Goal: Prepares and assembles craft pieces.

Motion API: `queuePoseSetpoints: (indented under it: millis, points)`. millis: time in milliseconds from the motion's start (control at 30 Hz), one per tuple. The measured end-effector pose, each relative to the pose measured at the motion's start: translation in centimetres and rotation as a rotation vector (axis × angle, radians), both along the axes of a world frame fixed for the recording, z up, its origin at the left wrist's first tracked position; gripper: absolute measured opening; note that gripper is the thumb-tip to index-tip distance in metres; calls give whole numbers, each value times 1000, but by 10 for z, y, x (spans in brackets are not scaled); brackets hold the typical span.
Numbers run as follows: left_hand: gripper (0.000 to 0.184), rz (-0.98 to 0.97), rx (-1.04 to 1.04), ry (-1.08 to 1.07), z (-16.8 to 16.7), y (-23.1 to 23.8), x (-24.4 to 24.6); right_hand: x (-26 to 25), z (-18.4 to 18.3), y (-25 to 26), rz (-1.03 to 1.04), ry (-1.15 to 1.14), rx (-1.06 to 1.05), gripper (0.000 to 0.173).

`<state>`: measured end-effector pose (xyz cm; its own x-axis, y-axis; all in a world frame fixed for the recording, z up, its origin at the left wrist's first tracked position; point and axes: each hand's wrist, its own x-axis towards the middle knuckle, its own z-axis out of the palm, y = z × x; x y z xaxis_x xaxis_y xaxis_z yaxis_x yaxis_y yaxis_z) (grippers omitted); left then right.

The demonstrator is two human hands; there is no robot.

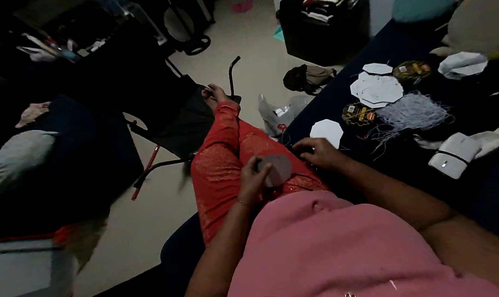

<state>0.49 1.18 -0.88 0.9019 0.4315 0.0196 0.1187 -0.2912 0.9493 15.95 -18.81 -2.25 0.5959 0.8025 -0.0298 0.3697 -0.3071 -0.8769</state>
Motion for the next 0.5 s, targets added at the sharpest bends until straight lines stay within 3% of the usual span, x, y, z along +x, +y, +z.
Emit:
queuePoseSetpoints:
  millis: [200,333,433,500]
  points:
    - [19,229,-132,-68,-21,15,-4,56,-19,-54,-32,-201,-328,9]
    - [22,250,-144,-45,-23,16,-1,44,-18,-43,111,-182,-602,11]
    - [24,249,-163,-34,-25,16,-2,31,-28,-36,264,-203,-663,18]
    - [24,248,-175,-42,-29,17,-2,25,-31,-34,296,-209,-718,15]
